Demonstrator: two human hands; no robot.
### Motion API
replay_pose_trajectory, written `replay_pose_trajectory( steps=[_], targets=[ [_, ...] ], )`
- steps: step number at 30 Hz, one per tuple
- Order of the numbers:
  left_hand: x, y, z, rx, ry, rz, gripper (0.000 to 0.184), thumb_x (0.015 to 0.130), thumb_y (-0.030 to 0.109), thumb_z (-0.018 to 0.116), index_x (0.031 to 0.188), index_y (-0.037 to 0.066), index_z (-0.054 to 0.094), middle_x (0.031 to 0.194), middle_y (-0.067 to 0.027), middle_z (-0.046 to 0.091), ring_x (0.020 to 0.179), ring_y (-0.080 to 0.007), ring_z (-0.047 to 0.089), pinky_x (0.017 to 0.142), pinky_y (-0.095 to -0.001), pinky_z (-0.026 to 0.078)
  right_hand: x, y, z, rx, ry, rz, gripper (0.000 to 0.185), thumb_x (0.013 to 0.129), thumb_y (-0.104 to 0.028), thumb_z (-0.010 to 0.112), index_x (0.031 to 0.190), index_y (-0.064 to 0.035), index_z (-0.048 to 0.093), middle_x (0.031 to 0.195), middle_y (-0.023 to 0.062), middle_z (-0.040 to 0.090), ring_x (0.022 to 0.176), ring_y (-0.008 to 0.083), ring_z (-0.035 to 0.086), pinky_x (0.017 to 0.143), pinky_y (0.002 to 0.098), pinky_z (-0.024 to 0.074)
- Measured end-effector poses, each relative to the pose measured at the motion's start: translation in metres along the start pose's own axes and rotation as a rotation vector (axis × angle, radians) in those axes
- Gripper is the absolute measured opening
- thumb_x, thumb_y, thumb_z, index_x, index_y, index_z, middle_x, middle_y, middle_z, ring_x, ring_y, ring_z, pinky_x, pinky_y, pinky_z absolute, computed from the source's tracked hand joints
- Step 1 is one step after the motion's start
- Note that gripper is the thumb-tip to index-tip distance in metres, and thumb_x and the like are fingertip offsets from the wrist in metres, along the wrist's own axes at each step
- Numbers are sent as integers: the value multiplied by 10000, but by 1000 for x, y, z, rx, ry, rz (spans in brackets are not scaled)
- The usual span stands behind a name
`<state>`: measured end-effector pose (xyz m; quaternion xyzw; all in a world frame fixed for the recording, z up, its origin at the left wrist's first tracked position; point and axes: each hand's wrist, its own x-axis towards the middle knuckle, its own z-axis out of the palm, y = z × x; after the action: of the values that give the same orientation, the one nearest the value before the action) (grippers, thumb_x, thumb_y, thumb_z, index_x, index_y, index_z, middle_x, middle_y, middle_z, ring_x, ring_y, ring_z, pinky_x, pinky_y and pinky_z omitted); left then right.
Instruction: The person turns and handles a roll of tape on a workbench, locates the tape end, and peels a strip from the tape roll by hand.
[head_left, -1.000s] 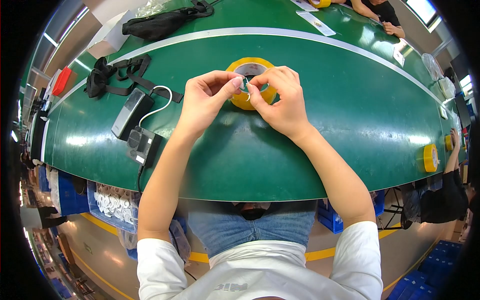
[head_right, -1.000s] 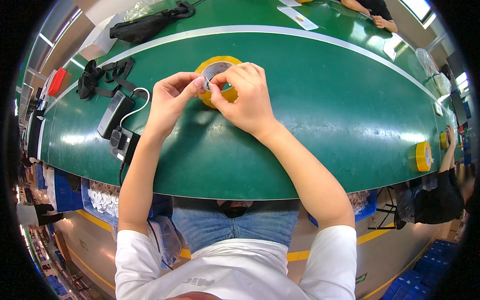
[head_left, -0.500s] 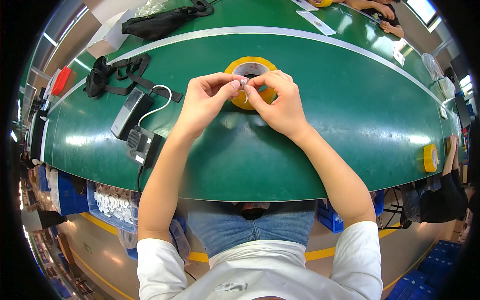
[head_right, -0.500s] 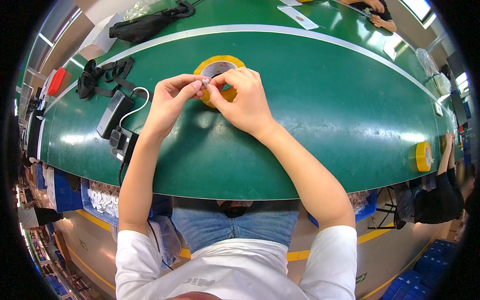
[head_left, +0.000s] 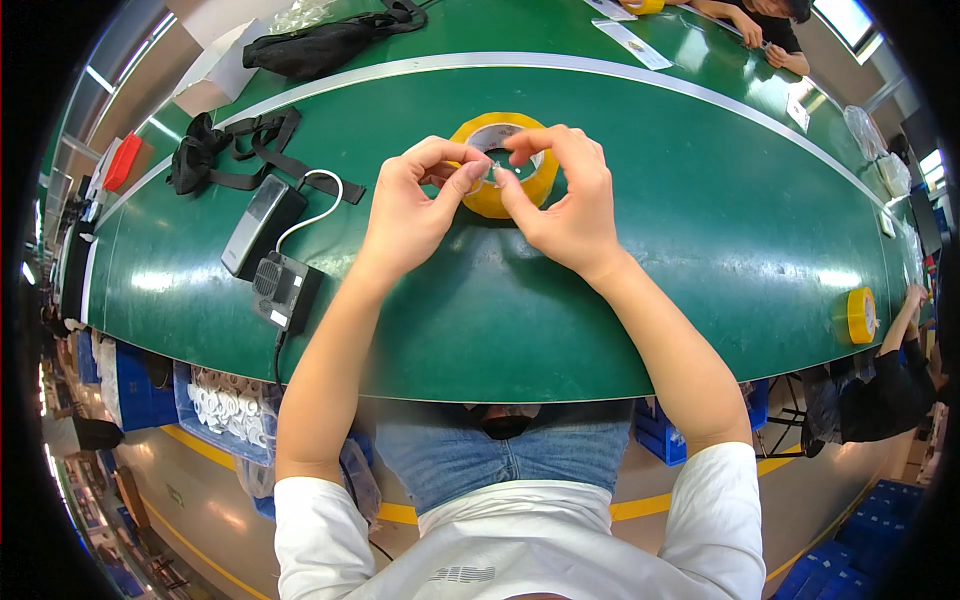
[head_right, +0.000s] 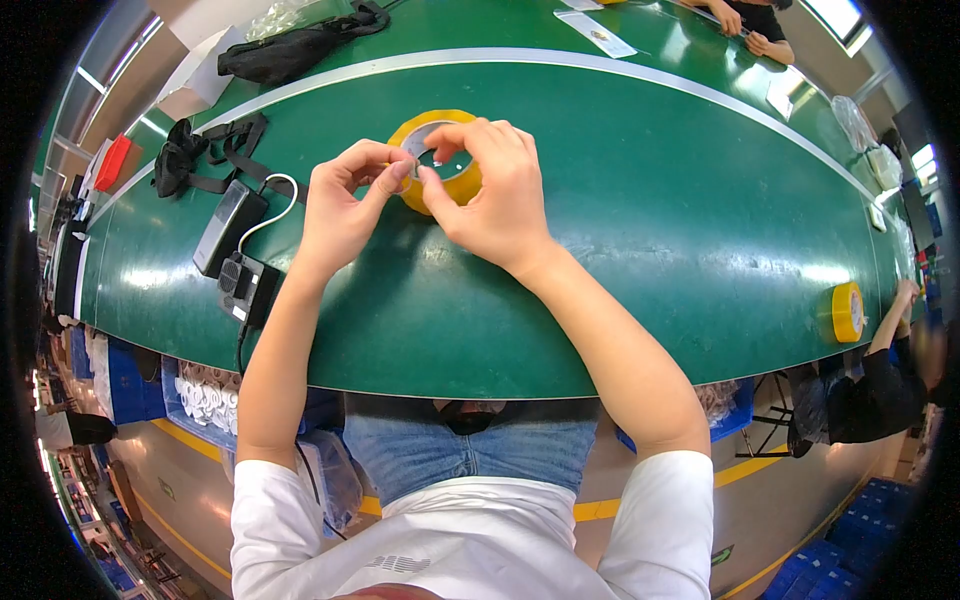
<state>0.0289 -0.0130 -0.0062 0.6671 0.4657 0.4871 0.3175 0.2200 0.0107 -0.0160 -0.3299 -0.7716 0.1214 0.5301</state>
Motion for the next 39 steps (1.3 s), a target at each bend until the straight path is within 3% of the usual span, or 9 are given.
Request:
replay_pose_trajectory(
  steps=[2, 4, 7, 14, 22, 29, 39],
  targets=[
    [0, -3, 1, 8, 2, 48, 96, 947, 79, 697, 997, 5, 734, 948, -54, 713, 827, -114, 661, 765, -257, 521, 2, 1, -1, 69, 19, 37, 211, 769, -169, 798, 960, -114, 727, 934, 32, 697, 918, 238, 641, 928, 394, 448],
    [0, -4, 1, 15, 2, 97, 95, 948, 81, 697, 997, 6, 729, 968, -55, 703, 843, -121, 658, 768, -265, 517, 5, 5, -3, -140, -11, -252, 239, 775, -151, 796, 1005, -125, 734, 967, 33, 691, 949, 239, 646, 945, 409, 465],
    [1, -2, -1, 39, -5, 77, 93, 940, 88, 710, 995, 16, 731, 995, -53, 687, 866, -139, 653, 776, -276, 510, 6, 9, -5, -281, -43, -397, 239, 791, -143, 789, 1026, -138, 743, 974, 31, 691, 976, 234, 648, 990, 430, 465],
    [-1, -2, 1, 93, -17, 86, 88, 939, 77, 707, 988, 9, 730, 1001, -57, 688, 878, -161, 649, 778, -285, 504, 8, 9, -8, -309, -58, -439, 189, 806, -131, 772, 994, -140, 751, 944, 26, 697, 966, 215, 655, 1020, 434, 460],
    [0, -9, 0, 33, -65, 27, 95, 940, 87, 708, 992, 12, 738, 1018, -64, 687, 909, -157, 642, 772, -280, 492, 10, 15, -8, -244, -95, -440, 164, 799, -82, 738, 961, -109, 732, 951, 36, 710, 940, 227, 677, 906, 375, 522],
    [-1, -8, 3, -62, -67, -50, 103, 941, 120, 721, 980, 30, 752, 1038, -45, 658, 927, -132, 608, 767, -264, 475, 12, 18, -11, -269, -101, -451, 168, 798, -63, 727, 961, -100, 719, 958, 50, 708, 941, 240, 685, 895, 363, 525],
    [0, -7, 2, -65, -95, -61, 123, 927, 153, 748, 958, 34, 759, 1025, -36, 651, 932, -109, 595, 754, -252, 462, 10, 14, -9, -237, -132, -372, 109, 855, -68, 705, 957, -66, 666, 951, 86, 670, 896, 270, 655, 784, 366, 526]
  ],
)
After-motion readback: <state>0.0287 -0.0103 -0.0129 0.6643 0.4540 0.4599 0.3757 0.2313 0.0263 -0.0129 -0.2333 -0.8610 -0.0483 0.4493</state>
